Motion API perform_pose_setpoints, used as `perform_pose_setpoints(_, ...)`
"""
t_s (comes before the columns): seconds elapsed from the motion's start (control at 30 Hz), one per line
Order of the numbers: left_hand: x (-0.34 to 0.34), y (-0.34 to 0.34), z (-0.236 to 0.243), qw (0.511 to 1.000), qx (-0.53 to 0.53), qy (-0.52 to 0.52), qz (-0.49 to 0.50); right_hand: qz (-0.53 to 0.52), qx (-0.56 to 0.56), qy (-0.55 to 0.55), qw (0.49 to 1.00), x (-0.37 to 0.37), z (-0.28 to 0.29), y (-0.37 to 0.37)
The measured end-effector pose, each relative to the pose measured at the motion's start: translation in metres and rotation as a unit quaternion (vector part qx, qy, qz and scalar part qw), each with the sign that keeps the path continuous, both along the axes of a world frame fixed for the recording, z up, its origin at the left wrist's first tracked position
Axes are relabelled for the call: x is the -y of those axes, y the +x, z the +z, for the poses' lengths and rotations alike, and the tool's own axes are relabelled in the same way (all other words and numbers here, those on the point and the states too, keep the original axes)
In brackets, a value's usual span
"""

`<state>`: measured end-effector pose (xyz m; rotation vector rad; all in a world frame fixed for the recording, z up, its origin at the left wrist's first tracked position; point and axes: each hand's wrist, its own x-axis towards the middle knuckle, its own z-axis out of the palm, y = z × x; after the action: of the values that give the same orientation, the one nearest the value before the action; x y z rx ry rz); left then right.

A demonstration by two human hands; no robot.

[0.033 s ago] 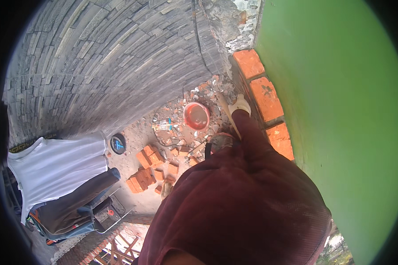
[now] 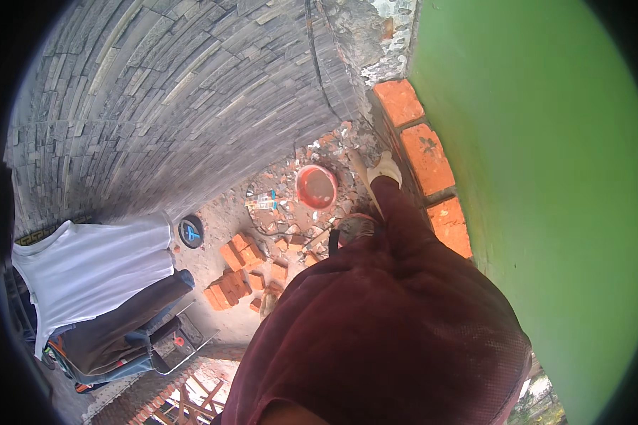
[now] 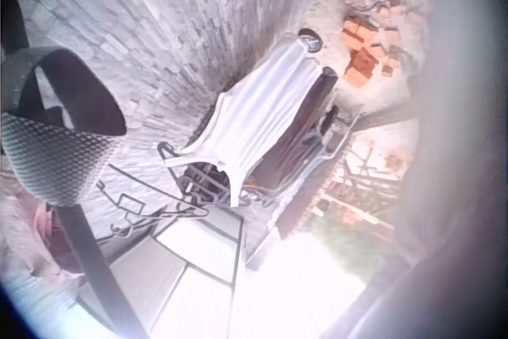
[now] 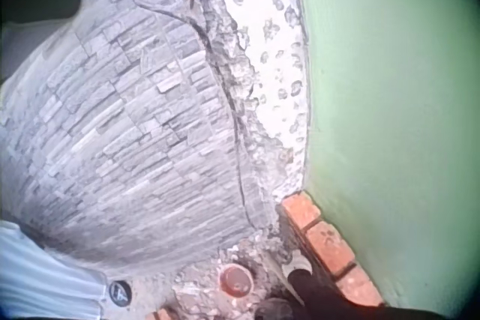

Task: The person scoops mortar from a bucket with a trowel, applies it to a brick wall, and places bricks one by one. The person taps bricks into position and scrapes excess mortar from the joints.

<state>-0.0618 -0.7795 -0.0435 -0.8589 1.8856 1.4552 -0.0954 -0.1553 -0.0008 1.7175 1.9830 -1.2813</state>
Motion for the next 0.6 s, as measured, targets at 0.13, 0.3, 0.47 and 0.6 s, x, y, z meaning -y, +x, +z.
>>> perform_pose_setpoints(0.13, 0.005, 0.009, -0.019, 0.999, 0.018, 0.034, -0.005, -0.028, 0.013, 0.021, 0.999, 0.002, -0.019, -0.009)
perform_pose_setpoints(0.3, -0.026, 0.013, -0.041, 0.991, 0.001, 0.132, -0.006, -0.054, -0.038, 0.007, 0.998, -0.024, -0.043, -0.013)
perform_pose_setpoints(0.47, -0.013, 0.002, -0.045, 0.997, -0.038, 0.055, -0.031, -0.096, -0.085, 0.023, 0.992, -0.028, -0.047, -0.033)
perform_pose_setpoints(0.6, -0.023, 0.007, -0.028, 0.999, 0.014, -0.001, -0.031, -0.127, -0.098, 0.023, 0.987, -0.021, -0.026, -0.032)
